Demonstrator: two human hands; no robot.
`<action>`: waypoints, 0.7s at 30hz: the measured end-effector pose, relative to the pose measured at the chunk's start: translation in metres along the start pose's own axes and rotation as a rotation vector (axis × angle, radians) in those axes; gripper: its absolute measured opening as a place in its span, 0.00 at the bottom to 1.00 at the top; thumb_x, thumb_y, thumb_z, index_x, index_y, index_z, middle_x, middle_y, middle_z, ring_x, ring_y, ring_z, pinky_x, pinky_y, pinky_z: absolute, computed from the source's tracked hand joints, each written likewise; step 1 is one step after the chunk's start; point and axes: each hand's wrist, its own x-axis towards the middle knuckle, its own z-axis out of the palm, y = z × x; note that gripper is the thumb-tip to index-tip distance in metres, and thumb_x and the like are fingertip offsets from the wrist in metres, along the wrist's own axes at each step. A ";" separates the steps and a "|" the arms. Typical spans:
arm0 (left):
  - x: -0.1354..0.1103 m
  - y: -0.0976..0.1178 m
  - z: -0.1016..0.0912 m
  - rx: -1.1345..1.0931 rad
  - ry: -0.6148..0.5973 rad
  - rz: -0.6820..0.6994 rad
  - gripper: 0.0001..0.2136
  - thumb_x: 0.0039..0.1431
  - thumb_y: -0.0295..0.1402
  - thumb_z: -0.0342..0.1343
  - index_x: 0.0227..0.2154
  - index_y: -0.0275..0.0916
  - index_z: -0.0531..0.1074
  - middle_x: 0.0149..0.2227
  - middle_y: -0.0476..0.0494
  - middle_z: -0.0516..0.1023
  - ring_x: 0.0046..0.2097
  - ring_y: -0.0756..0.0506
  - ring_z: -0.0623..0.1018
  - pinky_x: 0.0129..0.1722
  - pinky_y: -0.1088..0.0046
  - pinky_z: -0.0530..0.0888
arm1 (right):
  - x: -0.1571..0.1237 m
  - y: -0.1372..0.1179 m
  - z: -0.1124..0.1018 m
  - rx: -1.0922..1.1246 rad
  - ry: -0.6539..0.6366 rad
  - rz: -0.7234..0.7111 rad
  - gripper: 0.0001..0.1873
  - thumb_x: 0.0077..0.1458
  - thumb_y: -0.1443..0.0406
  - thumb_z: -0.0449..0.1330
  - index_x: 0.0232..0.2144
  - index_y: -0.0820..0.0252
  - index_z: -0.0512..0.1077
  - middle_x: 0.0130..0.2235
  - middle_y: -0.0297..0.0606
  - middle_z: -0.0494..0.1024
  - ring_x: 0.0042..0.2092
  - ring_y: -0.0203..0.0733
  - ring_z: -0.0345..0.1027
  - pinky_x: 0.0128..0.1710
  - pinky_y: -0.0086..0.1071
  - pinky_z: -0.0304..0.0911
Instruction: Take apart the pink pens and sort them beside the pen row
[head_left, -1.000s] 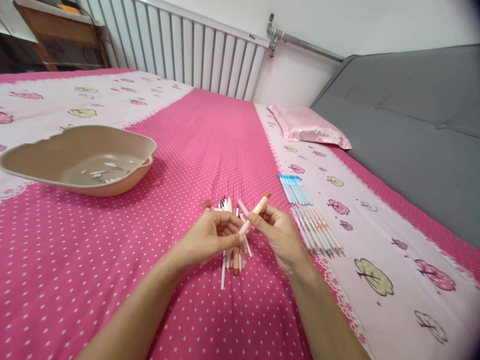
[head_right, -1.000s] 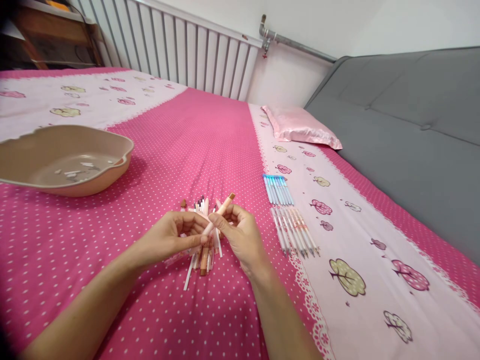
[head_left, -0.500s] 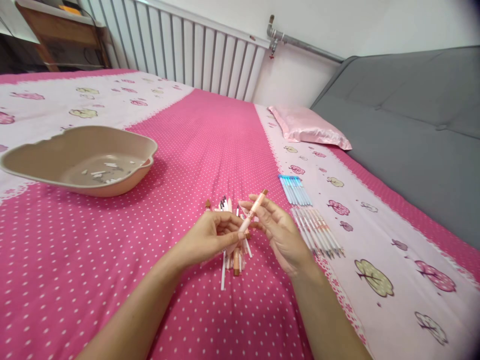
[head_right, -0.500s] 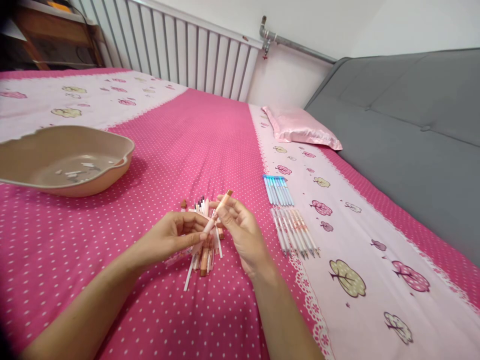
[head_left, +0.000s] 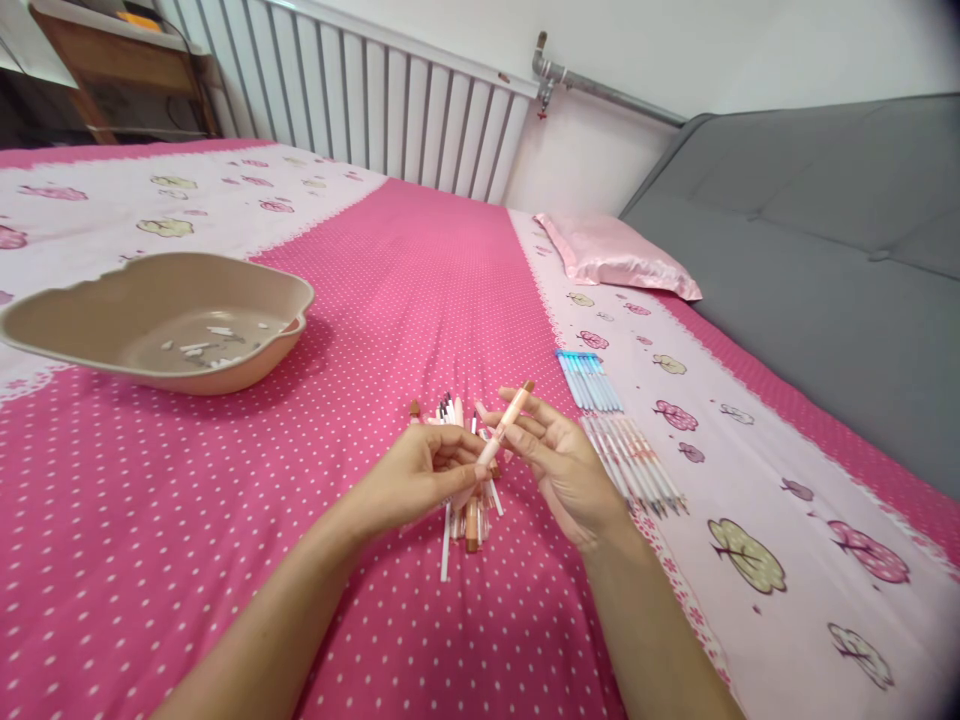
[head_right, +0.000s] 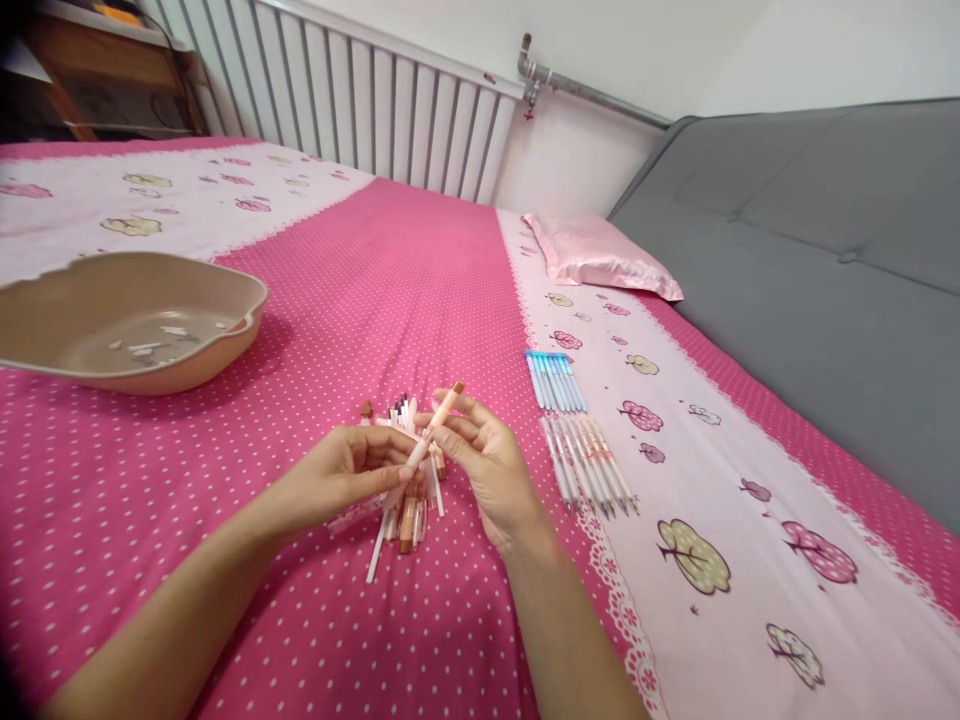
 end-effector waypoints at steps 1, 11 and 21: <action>0.000 0.000 0.000 0.001 -0.001 -0.001 0.15 0.53 0.37 0.56 0.37 0.28 0.71 0.34 0.33 0.78 0.34 0.43 0.78 0.33 0.66 0.74 | 0.000 0.000 0.000 -0.003 0.005 0.001 0.20 0.47 0.66 0.65 0.44 0.56 0.68 0.38 0.36 0.79 0.45 0.38 0.70 0.49 0.33 0.62; 0.000 -0.002 0.000 -0.021 0.002 -0.001 0.14 0.52 0.37 0.58 0.34 0.29 0.70 0.33 0.34 0.78 0.33 0.43 0.78 0.33 0.68 0.73 | 0.000 0.001 0.001 -0.033 0.082 0.014 0.20 0.41 0.64 0.69 0.39 0.56 0.71 0.33 0.32 0.77 0.37 0.34 0.70 0.41 0.29 0.63; -0.001 0.000 0.002 -0.056 -0.059 -0.024 0.14 0.53 0.37 0.57 0.35 0.30 0.70 0.29 0.38 0.77 0.26 0.46 0.77 0.26 0.71 0.73 | 0.000 0.005 0.000 -0.117 0.094 -0.013 0.18 0.41 0.63 0.68 0.37 0.56 0.72 0.33 0.32 0.73 0.38 0.36 0.67 0.39 0.30 0.63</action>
